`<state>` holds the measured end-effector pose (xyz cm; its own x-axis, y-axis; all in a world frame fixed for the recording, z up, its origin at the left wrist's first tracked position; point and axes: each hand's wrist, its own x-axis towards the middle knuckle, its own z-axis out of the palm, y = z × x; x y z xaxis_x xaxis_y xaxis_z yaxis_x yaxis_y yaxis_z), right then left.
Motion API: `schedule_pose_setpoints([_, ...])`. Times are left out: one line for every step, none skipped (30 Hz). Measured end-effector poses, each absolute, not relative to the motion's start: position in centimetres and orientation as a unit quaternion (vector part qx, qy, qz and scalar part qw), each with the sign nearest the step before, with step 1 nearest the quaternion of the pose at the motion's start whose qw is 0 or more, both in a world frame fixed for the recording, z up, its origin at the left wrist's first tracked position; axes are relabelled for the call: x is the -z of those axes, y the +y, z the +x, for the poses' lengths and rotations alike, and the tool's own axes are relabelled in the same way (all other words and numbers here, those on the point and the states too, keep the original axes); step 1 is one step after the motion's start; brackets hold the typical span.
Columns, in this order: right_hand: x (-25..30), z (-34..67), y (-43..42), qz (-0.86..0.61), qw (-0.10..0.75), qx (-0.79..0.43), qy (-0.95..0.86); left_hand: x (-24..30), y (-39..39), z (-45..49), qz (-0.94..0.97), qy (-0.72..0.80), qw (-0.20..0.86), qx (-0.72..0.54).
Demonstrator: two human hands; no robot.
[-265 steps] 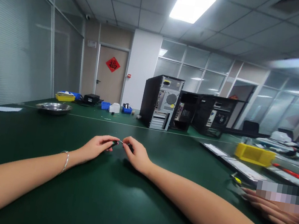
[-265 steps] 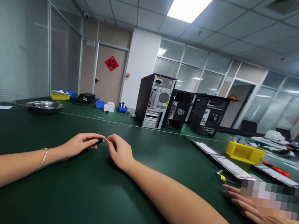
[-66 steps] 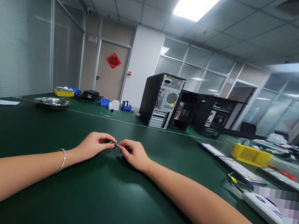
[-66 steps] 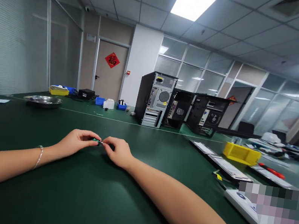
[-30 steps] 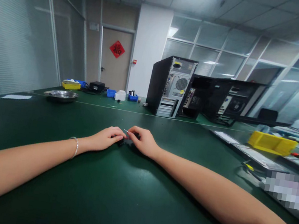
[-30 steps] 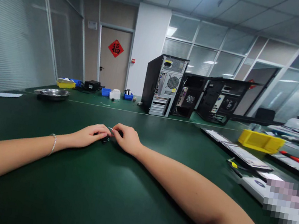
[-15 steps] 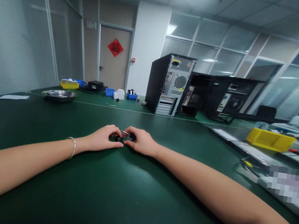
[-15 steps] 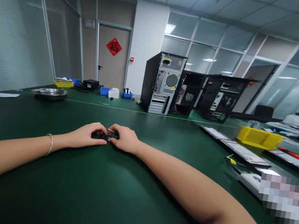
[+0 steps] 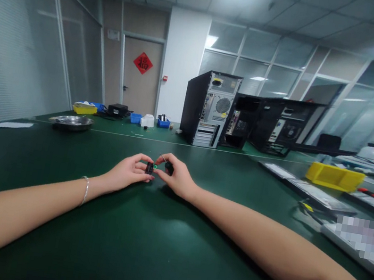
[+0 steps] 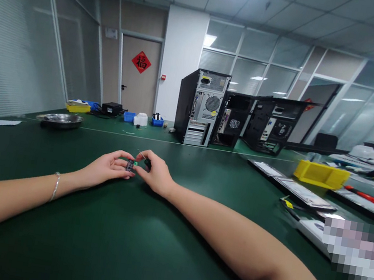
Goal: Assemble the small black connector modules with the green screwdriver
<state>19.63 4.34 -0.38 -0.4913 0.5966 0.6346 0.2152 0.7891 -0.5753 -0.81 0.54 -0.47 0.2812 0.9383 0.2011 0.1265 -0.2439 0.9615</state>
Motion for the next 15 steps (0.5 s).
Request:
schedule_pose_setpoints([0.28,19.57,4.06,-0.237,0.453,-0.212,-0.833,0.48,0.46,-0.71,0.648,0.403,0.473,-0.44])
schedule_pose_setpoints([0.23,19.5,3.82,-0.232,0.457,-0.205,-0.834,0.49,0.38,-0.64,0.645,0.4,0.481,-0.439])
schedule_pose_setpoints([0.21,19.43,3.65,-0.23,0.458,-0.197,-0.836,0.49,0.32,-0.59,0.643,0.396,0.486,-0.44])
schedule_pose_setpoints([0.24,19.36,3.54,-0.227,0.456,-0.188,-0.84,0.5,0.28,-0.55,0.642,0.391,0.489,-0.442])
schedule_pose_setpoints([0.32,19.3,3.51,-0.225,0.453,-0.179,-0.844,0.5,0.25,-0.53,0.643,0.387,0.49,-0.444])
schedule_pose_setpoints([0.42,19.25,3.53,-0.223,0.449,-0.173,-0.848,0.5,0.23,-0.52,0.643,0.383,0.491,-0.446])
schedule_pose_setpoints([0.53,19.21,3.59,-0.22,0.446,-0.17,-0.851,0.49,0.22,-0.51,0.643,0.379,0.492,-0.449])
schedule_pose_setpoints([0.64,19.18,3.67,-0.219,0.442,-0.169,-0.853,0.5,0.21,-0.5,0.643,0.376,0.493,-0.449])
schedule_pose_setpoints([0.74,19.15,3.74,-0.218,0.44,-0.169,-0.855,0.5,0.21,-0.49,0.644,0.374,0.494,-0.448])
schedule_pose_setpoints([0.82,19.12,3.78,-0.218,0.438,-0.17,-0.855,0.51,0.2,-0.48,0.646,0.373,0.494,-0.447])
schedule_pose_setpoints([0.87,19.09,3.8,-0.218,0.438,-0.171,-0.855,0.53,0.19,-0.47,0.647,0.372,0.493,-0.446])
schedule_pose_setpoints([0.89,19.06,3.78,-0.218,0.439,-0.172,-0.854,0.54,0.18,-0.45,0.65,0.372,0.49,-0.446])
schedule_pose_setpoints([0.89,19.03,3.74,-0.218,0.441,-0.172,-0.853,0.56,0.17,-0.44,0.654,0.371,0.486,-0.446])
schedule_pose_setpoints([0.87,19.0,3.68,-0.217,0.444,-0.173,-0.852,0.57,0.17,-0.44,0.657,0.371,0.481,-0.447])
schedule_pose_setpoints([0.84,18.97,3.6,-0.217,0.447,-0.174,-0.85,0.58,0.16,-0.43,0.659,0.371,0.477,-0.447])
